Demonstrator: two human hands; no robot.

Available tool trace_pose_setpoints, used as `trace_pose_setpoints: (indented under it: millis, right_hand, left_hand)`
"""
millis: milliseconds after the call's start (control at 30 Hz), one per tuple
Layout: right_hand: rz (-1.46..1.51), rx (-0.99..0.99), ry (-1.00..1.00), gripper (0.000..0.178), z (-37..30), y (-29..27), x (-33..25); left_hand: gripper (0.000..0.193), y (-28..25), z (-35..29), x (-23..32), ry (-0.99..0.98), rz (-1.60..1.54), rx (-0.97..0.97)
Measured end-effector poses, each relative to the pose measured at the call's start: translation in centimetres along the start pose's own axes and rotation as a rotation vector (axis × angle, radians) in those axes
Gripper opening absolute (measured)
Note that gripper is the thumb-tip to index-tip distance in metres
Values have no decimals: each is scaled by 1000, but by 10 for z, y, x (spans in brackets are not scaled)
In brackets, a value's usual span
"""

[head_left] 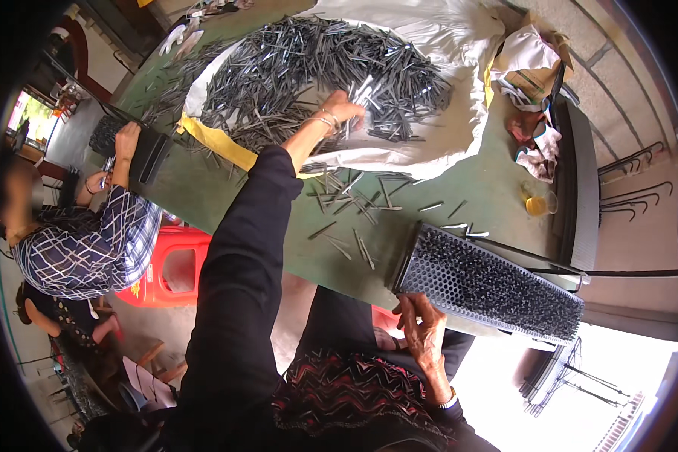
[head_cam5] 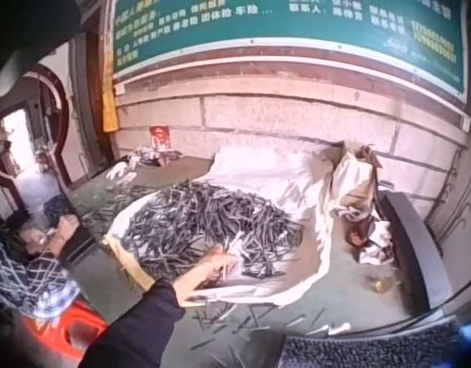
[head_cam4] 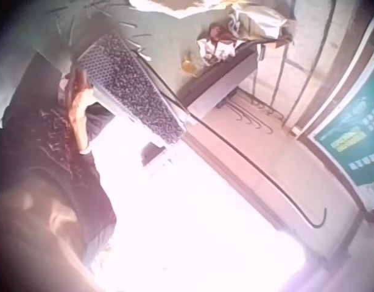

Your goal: Manually inserting small metal rods into a brush template base.

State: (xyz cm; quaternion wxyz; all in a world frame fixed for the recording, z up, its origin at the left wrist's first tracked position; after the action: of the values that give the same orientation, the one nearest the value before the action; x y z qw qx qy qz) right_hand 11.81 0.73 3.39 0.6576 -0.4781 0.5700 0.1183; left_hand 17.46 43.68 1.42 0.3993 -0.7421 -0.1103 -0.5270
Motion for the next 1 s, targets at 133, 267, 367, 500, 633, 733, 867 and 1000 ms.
trace_pose_setpoints:
  millis: [133, 267, 367, 500, 633, 733, 867, 1000]
  right_hand:
    - [107, 33, -95, 9, 25, -4, -56]
    - [70, 101, -186, 19, 81, -10, -109]
    - [283, 17, -118, 25, 138, 11, -145]
    - [138, 183, -356, 61, 254, 45, -132]
    - [-137, 247, -356, 90, 308, 83, -129]
    - [534, 108, -379, 76, 343, 101, -112]
    - [665, -26, -172, 36, 346, 118, -86]
    - [705, -18, -172, 32, 334, 123, -87]
  left_hand:
    - [17, 2, 19, -18, -14, -650, 68]
    - [22, 4, 15, -18, 91, -787, 199]
    - [28, -6, 5, -41, 113, -694, 324]
    - [23, 18, -12, -20, 221, -557, 405]
    - [29, 17, -22, -28, 174, -116, 355]
    - [43, 21, -38, -15, 236, -346, 363]
    - [59, 30, -43, -38, 244, -341, 405]
    - [58, 33, -38, -56, 187, -295, 380]
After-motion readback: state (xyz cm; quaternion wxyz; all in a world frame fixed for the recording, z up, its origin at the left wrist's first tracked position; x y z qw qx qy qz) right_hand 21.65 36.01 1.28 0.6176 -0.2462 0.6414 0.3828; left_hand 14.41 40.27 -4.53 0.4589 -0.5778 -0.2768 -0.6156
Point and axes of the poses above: each hand's wrist, its own z-axis towards the middle knuckle, its own y-axis out of the palm, x = y × z, the point moved 3 cm from there along z, towards the middle knuckle
